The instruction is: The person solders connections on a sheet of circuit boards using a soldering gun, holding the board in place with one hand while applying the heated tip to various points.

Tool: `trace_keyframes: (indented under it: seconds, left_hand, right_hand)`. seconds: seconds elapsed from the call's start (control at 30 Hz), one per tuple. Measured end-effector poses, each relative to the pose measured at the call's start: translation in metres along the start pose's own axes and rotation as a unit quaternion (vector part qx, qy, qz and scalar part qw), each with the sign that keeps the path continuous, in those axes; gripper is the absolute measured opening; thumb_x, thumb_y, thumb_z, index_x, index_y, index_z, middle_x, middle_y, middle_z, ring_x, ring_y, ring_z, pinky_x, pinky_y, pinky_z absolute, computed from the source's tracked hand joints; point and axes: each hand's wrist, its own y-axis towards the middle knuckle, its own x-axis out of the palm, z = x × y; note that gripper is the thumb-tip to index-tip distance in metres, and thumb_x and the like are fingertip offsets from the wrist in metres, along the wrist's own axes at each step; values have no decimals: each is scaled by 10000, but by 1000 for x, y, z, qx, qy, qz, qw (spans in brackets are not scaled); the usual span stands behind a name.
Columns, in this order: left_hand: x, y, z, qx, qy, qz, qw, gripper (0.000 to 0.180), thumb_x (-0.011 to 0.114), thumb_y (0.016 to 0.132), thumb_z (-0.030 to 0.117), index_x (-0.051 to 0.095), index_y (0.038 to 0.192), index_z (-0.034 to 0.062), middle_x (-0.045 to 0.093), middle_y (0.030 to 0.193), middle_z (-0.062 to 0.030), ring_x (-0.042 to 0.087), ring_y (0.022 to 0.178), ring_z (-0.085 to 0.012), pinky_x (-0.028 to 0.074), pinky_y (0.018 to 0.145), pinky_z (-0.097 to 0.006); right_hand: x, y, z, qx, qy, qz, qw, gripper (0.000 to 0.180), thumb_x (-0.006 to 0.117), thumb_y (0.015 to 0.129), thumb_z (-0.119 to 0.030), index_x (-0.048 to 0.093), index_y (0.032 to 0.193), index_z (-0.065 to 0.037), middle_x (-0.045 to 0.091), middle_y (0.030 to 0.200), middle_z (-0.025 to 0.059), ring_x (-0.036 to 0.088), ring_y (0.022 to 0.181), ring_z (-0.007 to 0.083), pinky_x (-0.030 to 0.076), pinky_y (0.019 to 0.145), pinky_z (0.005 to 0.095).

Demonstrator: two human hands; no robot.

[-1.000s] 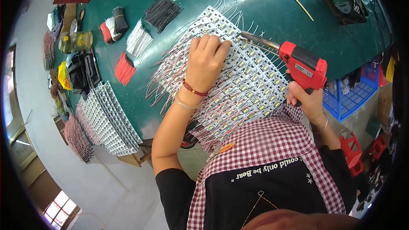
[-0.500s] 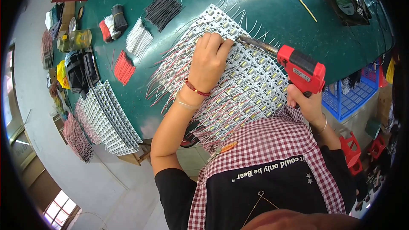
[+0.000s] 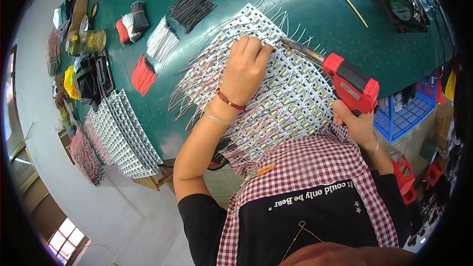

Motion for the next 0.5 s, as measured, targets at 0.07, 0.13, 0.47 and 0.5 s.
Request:
trace_keyframes:
  seconds: [0.07, 0.13, 0.47, 0.5]
  left_hand:
    - [1, -1, 0, 2, 3, 2, 1000, 216, 599, 732, 25, 644, 943, 14, 466, 826, -79, 499, 794, -239, 420, 702, -349]
    - [1, 0, 1, 4, 6, 4, 1000, 216, 599, 732, 26, 643, 943, 12, 466, 826, -80, 499, 795, -239, 420, 703, -349]
    - [1, -1, 2, -4, 11, 7, 1000, 204, 606, 725, -3, 655, 923, 10, 479, 814, -83, 507, 781, -246, 437, 713, -354]
    - [2, -1, 2, 8, 17, 4, 1000, 195, 590, 741, 25, 636, 929, 7, 474, 829, -85, 500, 791, -241, 430, 709, -344]
  right_hand:
    - [0, 2, -1, 0, -10, -8, 1000, 232, 708, 875, -53, 626, 1089, -16, 614, 776, -10, 552, 605, 50, 448, 531, 222]
    - [0, 3, -1, 1, -19, -17, 1000, 227, 709, 875, -53, 627, 1083, -18, 612, 773, -12, 549, 602, 49, 446, 530, 222]
    - [7, 0, -4, -8, 7, 32, 999, 164, 700, 878, -41, 633, 1025, -16, 608, 737, -6, 561, 601, 64, 454, 537, 229]
    - [7, -1, -4, -9, 30, 57, 998, 143, 691, 883, -36, 631, 1011, -13, 606, 727, -3, 565, 598, 71, 457, 538, 233]
